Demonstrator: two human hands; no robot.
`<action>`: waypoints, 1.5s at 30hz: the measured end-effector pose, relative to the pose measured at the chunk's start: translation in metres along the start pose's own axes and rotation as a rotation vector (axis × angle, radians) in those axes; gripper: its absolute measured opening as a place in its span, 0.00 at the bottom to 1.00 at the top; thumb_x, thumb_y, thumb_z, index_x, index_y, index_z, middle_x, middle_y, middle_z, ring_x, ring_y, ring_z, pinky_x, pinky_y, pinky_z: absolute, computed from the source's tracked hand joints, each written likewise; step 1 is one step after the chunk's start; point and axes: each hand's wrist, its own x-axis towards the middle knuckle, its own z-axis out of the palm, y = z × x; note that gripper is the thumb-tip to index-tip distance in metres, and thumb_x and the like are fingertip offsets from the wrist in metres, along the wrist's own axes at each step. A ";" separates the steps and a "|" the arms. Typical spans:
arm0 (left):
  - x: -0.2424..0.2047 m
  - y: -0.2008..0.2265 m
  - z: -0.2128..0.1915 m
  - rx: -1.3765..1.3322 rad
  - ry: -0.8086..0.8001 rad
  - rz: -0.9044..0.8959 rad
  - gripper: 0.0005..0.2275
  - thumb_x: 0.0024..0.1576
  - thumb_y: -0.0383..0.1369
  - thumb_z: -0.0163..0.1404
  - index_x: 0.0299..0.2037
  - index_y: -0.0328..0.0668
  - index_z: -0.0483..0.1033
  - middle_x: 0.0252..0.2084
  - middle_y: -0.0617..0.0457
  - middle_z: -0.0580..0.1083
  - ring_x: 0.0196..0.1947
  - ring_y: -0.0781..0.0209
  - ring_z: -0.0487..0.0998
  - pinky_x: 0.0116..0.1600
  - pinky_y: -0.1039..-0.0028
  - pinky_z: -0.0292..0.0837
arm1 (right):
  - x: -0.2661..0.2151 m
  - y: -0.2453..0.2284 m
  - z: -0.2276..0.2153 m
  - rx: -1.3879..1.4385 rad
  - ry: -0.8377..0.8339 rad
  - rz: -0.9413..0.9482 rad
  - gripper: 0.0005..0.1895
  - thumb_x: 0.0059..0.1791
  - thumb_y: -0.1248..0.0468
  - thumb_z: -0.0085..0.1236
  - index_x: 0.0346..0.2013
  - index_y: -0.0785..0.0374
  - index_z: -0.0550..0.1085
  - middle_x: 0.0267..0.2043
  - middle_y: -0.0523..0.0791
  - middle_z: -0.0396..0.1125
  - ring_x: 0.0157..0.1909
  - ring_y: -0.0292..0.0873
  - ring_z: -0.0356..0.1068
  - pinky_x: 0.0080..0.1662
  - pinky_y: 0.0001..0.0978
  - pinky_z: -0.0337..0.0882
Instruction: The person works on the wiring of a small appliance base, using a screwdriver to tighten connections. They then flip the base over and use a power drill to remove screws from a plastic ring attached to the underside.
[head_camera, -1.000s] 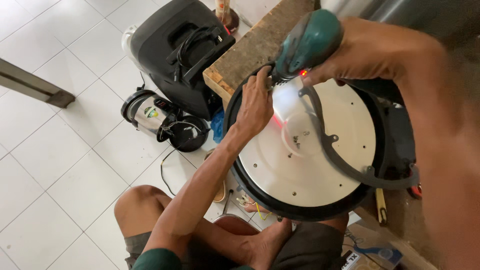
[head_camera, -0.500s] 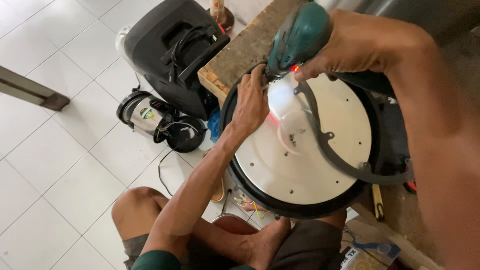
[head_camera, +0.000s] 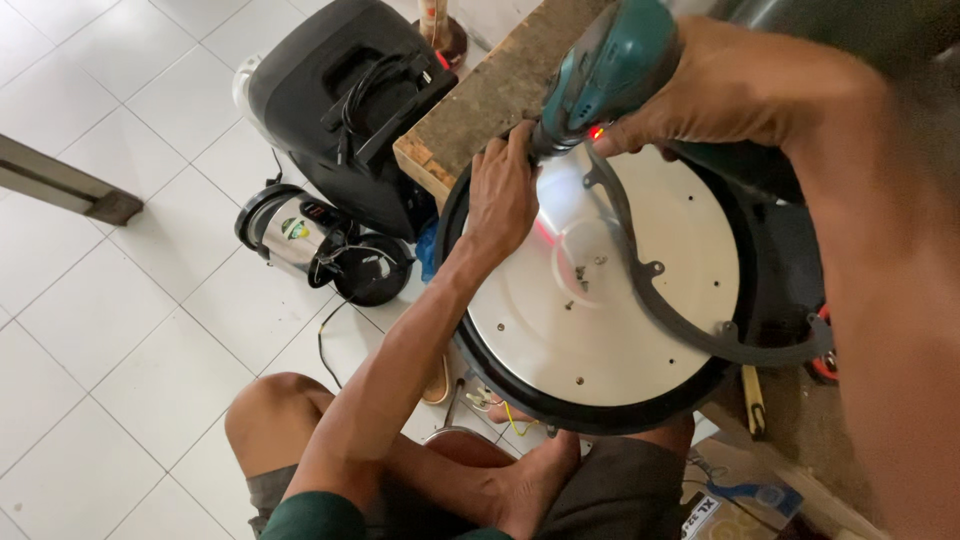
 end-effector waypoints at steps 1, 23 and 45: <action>0.000 -0.001 0.001 0.007 -0.001 0.001 0.21 0.72 0.31 0.50 0.74 0.48 0.60 0.56 0.36 0.73 0.51 0.29 0.68 0.52 0.44 0.63 | -0.006 -0.003 0.000 0.043 -0.024 -0.018 0.14 0.47 0.64 0.75 0.47 0.57 0.84 0.43 0.43 0.80 0.44 0.41 0.74 0.48 0.45 0.74; -0.105 0.065 -0.073 -0.035 0.015 -0.124 0.28 0.59 0.20 0.54 0.72 0.43 0.65 0.58 0.53 0.83 0.62 0.45 0.75 0.69 0.47 0.56 | -0.118 -0.019 0.028 0.298 0.136 0.169 0.23 0.46 0.68 0.74 0.57 0.59 0.85 0.50 0.43 0.81 0.48 0.42 0.75 0.46 0.40 0.74; -0.122 0.009 -0.082 -0.252 0.051 -0.038 0.34 0.54 0.18 0.49 0.75 0.34 0.55 0.61 0.49 0.81 0.67 0.36 0.70 0.72 0.47 0.65 | -0.063 -0.025 0.077 0.058 0.079 0.082 0.24 0.40 0.57 0.81 0.51 0.50 0.87 0.46 0.35 0.82 0.48 0.30 0.71 0.54 0.31 0.71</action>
